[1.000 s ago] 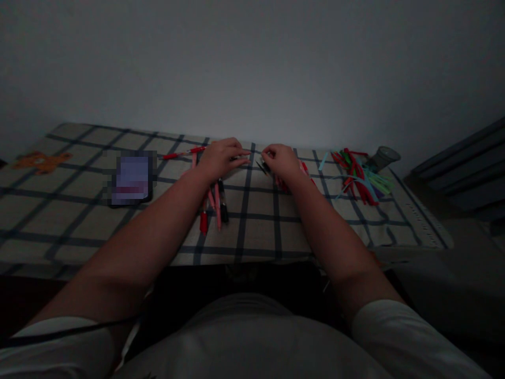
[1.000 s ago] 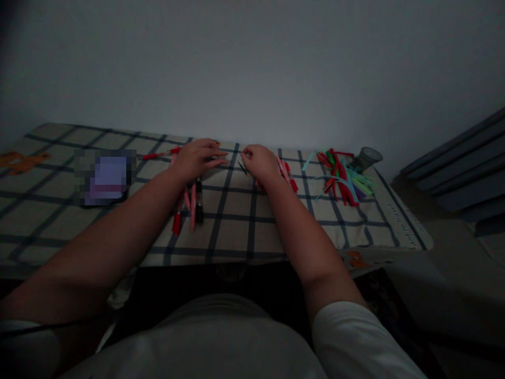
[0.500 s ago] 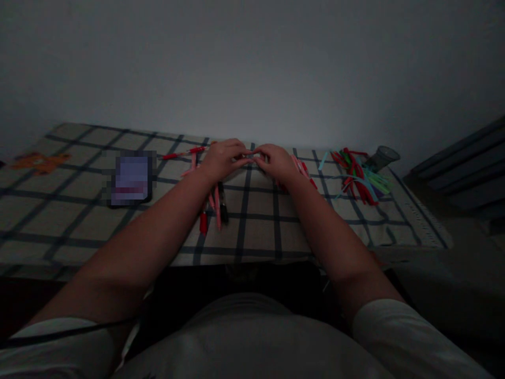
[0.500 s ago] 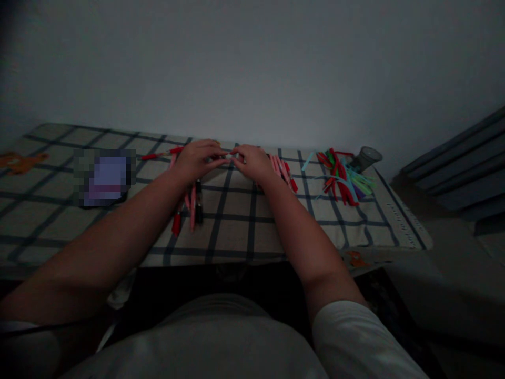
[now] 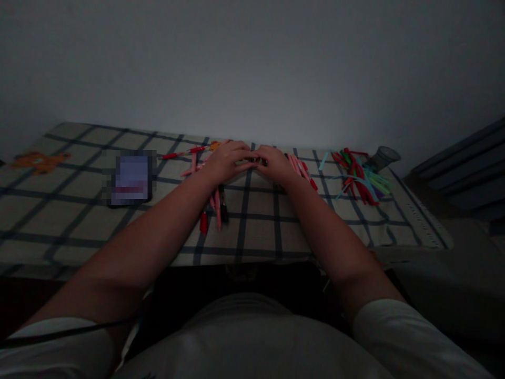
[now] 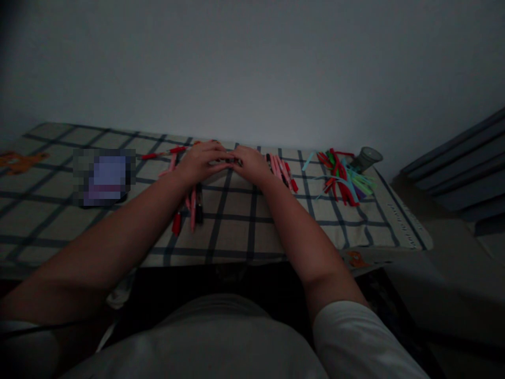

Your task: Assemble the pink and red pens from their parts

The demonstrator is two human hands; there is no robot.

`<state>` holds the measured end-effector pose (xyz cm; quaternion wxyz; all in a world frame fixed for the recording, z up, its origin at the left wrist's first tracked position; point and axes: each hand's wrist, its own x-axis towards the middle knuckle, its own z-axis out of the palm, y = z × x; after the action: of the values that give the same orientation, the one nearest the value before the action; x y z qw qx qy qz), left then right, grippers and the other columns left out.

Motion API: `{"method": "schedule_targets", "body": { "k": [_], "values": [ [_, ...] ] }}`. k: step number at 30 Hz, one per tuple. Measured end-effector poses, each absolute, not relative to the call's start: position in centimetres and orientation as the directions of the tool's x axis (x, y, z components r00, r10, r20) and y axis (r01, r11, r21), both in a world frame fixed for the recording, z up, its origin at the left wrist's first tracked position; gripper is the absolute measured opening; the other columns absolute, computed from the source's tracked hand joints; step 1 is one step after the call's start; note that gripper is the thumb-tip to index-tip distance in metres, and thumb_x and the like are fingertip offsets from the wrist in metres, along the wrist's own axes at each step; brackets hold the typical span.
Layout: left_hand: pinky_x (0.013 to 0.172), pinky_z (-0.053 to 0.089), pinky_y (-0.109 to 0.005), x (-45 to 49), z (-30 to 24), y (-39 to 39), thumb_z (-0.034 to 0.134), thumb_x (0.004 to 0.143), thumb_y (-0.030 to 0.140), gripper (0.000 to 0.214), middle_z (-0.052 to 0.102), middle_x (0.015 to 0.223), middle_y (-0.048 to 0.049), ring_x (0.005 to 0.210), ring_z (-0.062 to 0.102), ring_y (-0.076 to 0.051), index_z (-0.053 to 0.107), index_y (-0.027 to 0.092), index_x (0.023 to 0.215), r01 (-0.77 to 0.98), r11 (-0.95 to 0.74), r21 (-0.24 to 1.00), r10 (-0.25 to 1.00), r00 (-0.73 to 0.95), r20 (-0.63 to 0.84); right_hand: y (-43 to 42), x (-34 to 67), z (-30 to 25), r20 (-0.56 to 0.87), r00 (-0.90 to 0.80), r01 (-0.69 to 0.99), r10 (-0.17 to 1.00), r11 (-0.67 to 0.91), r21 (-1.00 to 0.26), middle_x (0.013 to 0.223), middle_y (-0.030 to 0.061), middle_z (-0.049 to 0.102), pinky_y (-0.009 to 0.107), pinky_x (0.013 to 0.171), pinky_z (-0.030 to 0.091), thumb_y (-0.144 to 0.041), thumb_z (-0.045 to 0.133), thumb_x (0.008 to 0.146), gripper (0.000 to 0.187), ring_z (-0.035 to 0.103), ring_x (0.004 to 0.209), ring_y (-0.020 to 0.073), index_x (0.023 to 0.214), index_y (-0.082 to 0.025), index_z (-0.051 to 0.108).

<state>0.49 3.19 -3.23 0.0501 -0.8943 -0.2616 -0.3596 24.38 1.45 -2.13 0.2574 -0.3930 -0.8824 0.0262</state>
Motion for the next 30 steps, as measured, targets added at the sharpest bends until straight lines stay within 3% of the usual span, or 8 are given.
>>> {"method": "schedule_targets", "body": {
  "k": [6,14,22,30],
  "values": [
    [0.102,0.054,-0.041,0.6,-3.0,2.8,0.075,0.108,0.051,0.038,0.084,0.111,-0.0092,0.106,0.075,-0.027,0.084,0.027,0.135,0.539,-0.824,0.175,0.516,0.584,0.627,0.2,23.9,-0.9,0.359,-0.486,0.764,0.797,0.587,-0.268,0.122,0.0141,0.079,0.043,0.106,0.052,-0.042,0.07,0.111,0.025,0.067,0.114,0.0322,0.121,-0.022,0.083],
    [0.104,0.055,-0.042,0.5,-2.6,2.7,0.075,0.106,0.037,0.024,0.085,0.115,-0.0102,0.11,0.076,-0.027,0.086,0.024,0.123,0.523,-0.833,0.182,0.511,0.6,0.615,0.3,23.9,-1.1,0.406,-0.507,0.716,0.76,0.634,-0.294,0.121,0.0146,0.079,0.042,0.105,0.053,-0.031,0.071,0.107,0.018,0.068,0.112,0.0313,0.118,-0.02,0.082],
    [0.107,0.058,-0.045,0.5,-3.2,3.1,0.078,0.104,0.039,0.021,0.087,0.12,-0.0103,0.117,0.078,-0.029,0.086,0.024,0.116,0.511,-0.843,0.168,0.478,0.569,0.669,0.3,24.0,-1.2,0.42,-0.484,0.71,0.768,0.625,-0.325,0.127,0.0143,0.077,0.041,0.103,0.051,-0.023,0.072,0.1,0.032,0.066,0.111,0.0303,0.132,-0.019,0.08],
    [0.101,0.059,-0.044,0.3,-2.7,2.9,0.074,0.106,0.04,0.022,0.086,0.116,-0.0111,0.114,0.078,-0.029,0.085,0.023,0.114,0.51,-0.847,0.152,0.463,0.564,0.684,0.1,24.1,-1.1,0.411,-0.473,0.719,0.779,0.611,-0.33,0.126,0.0145,0.078,0.039,0.102,0.051,-0.026,0.07,0.104,0.032,0.068,0.11,0.0286,0.133,-0.018,0.08]
  ]
}}
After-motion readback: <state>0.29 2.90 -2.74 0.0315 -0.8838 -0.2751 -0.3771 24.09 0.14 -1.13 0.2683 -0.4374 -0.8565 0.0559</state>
